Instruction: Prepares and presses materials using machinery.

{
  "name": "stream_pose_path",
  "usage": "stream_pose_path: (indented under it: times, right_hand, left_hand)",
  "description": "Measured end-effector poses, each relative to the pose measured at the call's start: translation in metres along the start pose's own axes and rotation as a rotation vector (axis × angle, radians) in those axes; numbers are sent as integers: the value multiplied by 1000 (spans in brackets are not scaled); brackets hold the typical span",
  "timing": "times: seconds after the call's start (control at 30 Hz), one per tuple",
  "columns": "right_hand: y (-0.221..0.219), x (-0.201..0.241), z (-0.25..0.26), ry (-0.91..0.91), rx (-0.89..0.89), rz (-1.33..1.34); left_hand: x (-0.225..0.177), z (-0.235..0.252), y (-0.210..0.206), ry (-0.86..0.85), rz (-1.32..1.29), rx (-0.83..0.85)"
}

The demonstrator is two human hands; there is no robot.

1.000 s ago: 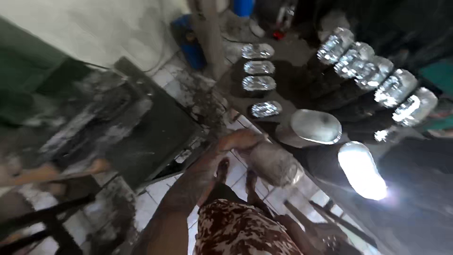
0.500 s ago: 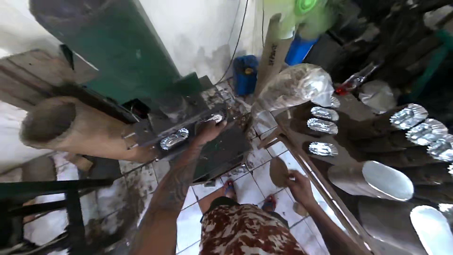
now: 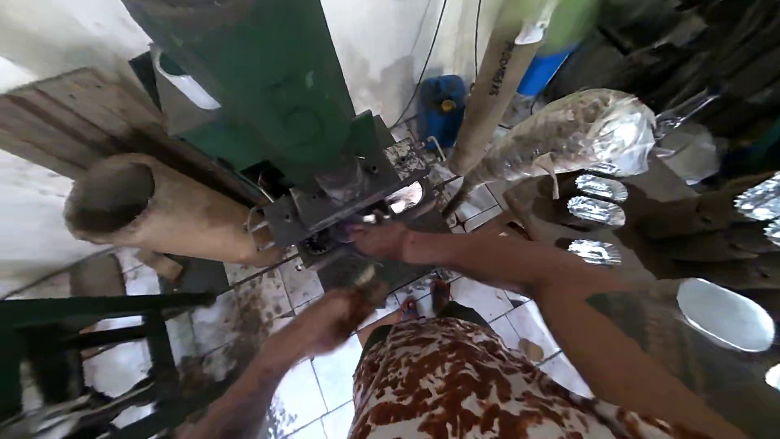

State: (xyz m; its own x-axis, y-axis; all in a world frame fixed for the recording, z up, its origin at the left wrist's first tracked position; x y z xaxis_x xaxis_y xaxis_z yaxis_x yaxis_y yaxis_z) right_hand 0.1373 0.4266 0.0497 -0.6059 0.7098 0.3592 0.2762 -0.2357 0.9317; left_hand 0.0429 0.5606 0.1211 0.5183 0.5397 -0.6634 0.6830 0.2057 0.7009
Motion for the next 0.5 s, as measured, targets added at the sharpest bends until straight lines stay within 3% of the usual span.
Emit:
stream_pose_path:
  times: [0.03,0.1,0.13,0.17,0.2,0.27,0.37,0.43,0.5]
  right_hand:
    - [23,35,0,2,56,27]
    - [60,84,7,-101,451,-107]
    - [51,82,16,-64,425,-113]
    - [26,65,23,58,234,-71]
    - [11,50,25,113,239,-85]
    - [30,30,-1,143,434,-121]
    - [137,-13,-74,-6,600,73]
    - [214,-83,-104,-95,457,180]
    - [261,-166,-121,-164,205,309]
  left_hand:
    - [-19,-9,-11,-63,-120,-14]
    - [-50,-20,-31,-164,-305,-31]
    - [-59,-23,-37,-170,-369,-30]
    - [-64,-27,-43,-130,-445,-5]
    - [-65,-31,-51,-70,-513,22]
    - [-67,-36,-65,9,-562,32]
    - [-70,-33,-79,60,-388,269]
    - [-63,-20,-92,-6,-506,440]
    - [-55,-4,-119,-91,-766,570]
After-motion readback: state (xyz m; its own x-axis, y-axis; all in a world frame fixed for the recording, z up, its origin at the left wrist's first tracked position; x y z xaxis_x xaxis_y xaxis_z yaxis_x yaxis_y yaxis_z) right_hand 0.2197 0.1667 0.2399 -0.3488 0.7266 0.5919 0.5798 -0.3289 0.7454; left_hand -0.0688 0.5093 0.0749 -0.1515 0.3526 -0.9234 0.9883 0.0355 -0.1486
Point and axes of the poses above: each hand's wrist, its own z-axis towards the middle knuckle, its own y-axis out of the back of the hand, x = y × z, the point moved 5 cm from there along z, towards the middle knuckle, and after that the axes turned 1 degree about z, right-handed, at the moved point
